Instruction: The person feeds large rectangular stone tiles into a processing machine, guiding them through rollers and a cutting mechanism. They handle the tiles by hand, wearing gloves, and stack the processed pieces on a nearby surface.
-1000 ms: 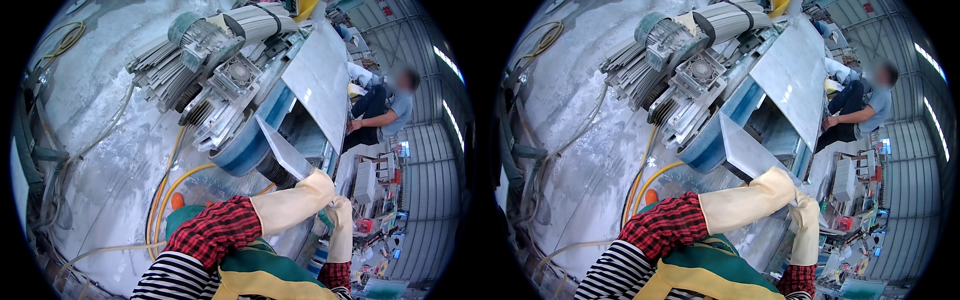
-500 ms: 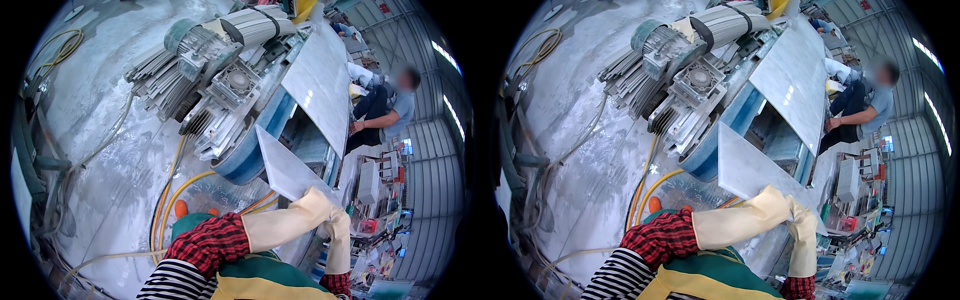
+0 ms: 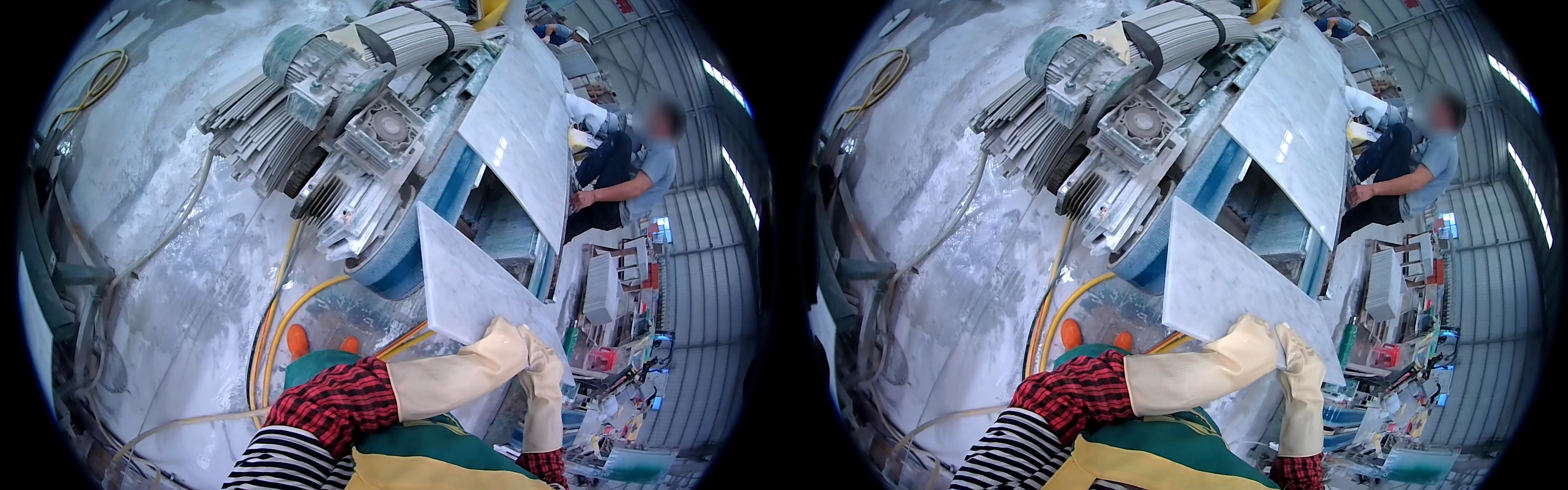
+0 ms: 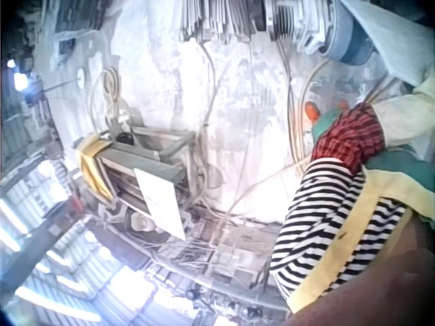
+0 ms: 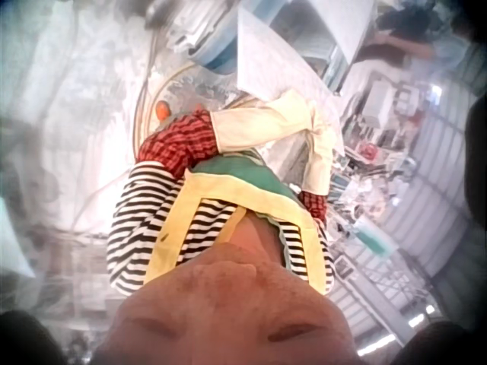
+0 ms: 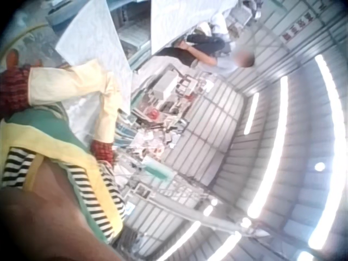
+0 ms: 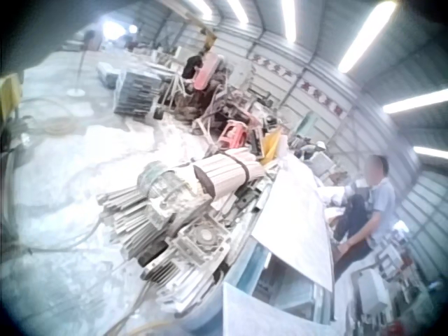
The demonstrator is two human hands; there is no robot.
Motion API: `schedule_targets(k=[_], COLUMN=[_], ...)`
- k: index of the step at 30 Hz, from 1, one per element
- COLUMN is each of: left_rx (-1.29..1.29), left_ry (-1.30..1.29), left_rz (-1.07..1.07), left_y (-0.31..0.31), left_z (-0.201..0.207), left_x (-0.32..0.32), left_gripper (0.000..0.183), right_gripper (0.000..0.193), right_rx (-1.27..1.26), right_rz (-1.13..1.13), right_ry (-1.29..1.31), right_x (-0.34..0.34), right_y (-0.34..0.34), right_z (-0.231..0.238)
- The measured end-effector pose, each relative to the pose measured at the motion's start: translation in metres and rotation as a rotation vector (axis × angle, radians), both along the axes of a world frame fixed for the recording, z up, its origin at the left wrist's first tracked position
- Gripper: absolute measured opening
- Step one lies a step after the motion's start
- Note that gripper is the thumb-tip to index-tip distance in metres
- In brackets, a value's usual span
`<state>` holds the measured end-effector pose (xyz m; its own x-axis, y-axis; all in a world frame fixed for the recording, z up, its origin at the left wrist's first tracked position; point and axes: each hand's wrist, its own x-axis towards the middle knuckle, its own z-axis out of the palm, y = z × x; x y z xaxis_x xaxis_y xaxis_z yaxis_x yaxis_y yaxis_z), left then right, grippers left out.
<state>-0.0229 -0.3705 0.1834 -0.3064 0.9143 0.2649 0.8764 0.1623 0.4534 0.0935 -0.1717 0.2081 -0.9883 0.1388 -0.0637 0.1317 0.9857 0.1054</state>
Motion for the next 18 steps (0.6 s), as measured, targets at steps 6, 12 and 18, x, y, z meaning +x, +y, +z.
schedule_targets(k=[6,12,18], left_rx=[-0.022,0.515,0.778], left_ry=[0.043,-0.029,-0.235], left_rz=[-0.039,0.127,0.542], left_y=[-0.009,-0.095,-0.156], left_z=[0.003,0.029,-0.039], left_x=[0.002,-0.005,-0.112], left_gripper=[0.033,0.044,0.034], right_gripper=[0.053,0.055,0.06], right_rx=[-0.048,-0.183,0.017], right_rz=[0.008,-0.16,-0.035], right_ry=[0.003,-0.054,-0.039], right_x=[0.003,0.01,0.008], right_y=[-0.002,0.015,0.001], right_z=[-0.001,-0.008,0.008])
